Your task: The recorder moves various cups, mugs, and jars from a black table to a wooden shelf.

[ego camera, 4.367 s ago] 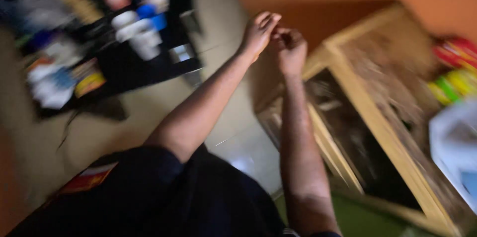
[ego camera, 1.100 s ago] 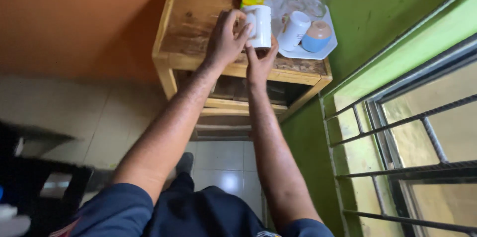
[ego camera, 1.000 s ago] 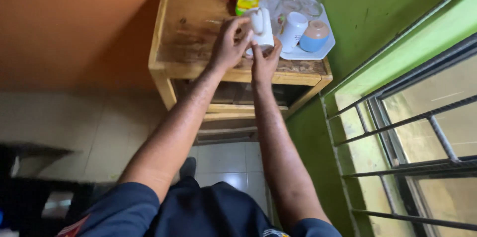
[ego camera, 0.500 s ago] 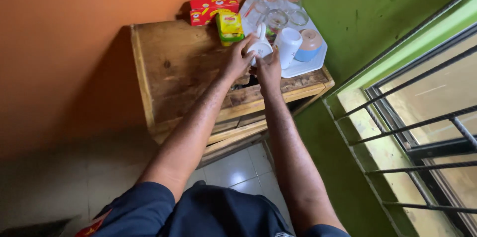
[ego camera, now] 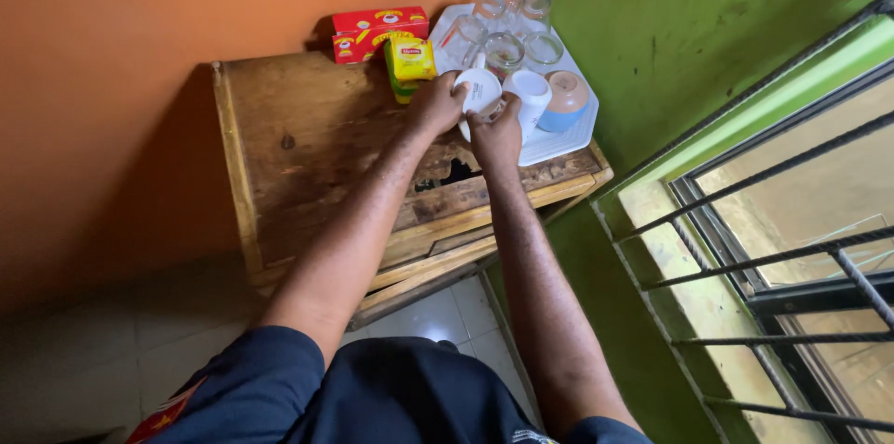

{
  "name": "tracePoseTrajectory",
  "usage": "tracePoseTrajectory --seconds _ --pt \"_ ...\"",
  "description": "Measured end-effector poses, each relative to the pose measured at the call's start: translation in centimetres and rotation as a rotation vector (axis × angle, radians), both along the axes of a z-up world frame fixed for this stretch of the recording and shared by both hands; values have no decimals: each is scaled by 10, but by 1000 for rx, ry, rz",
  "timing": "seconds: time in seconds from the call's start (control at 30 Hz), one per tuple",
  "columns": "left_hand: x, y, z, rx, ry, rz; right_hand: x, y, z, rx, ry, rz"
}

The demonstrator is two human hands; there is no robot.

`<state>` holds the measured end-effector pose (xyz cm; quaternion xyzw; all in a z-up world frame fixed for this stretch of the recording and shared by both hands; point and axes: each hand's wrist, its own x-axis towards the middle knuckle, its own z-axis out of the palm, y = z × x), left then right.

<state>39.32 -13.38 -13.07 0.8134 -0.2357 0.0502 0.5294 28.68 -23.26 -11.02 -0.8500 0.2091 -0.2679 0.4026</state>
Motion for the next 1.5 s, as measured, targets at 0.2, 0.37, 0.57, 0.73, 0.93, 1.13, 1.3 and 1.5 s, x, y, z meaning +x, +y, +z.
tracePoseTrajectory --seconds 0.2,0.37,0.57,0.73,0.93,1.13,1.3,1.5 --pt "17 -13 4 216 -32 32 6 -15 -6 -50 -72 85" --pt "24 -20 10 328 24 76 9 -18 -3 -9 -29 96" --pt "45 -33 -2 376 42 119 14 -26 -8 -44 -7 111" --pt "47 -35 2 414 26 161 8 -20 -1 60 51 153" --pt "38 -34 16 450 116 208 5 -16 -8 -37 45 116" --pt "29 -31 24 449 168 228 0 -12 -8 -54 58 145" --pt "20 -23 23 347 199 245 -5 -9 -12 -35 29 171" --pt "21 -17 9 271 153 243 -14 1 -16 -83 1 141"
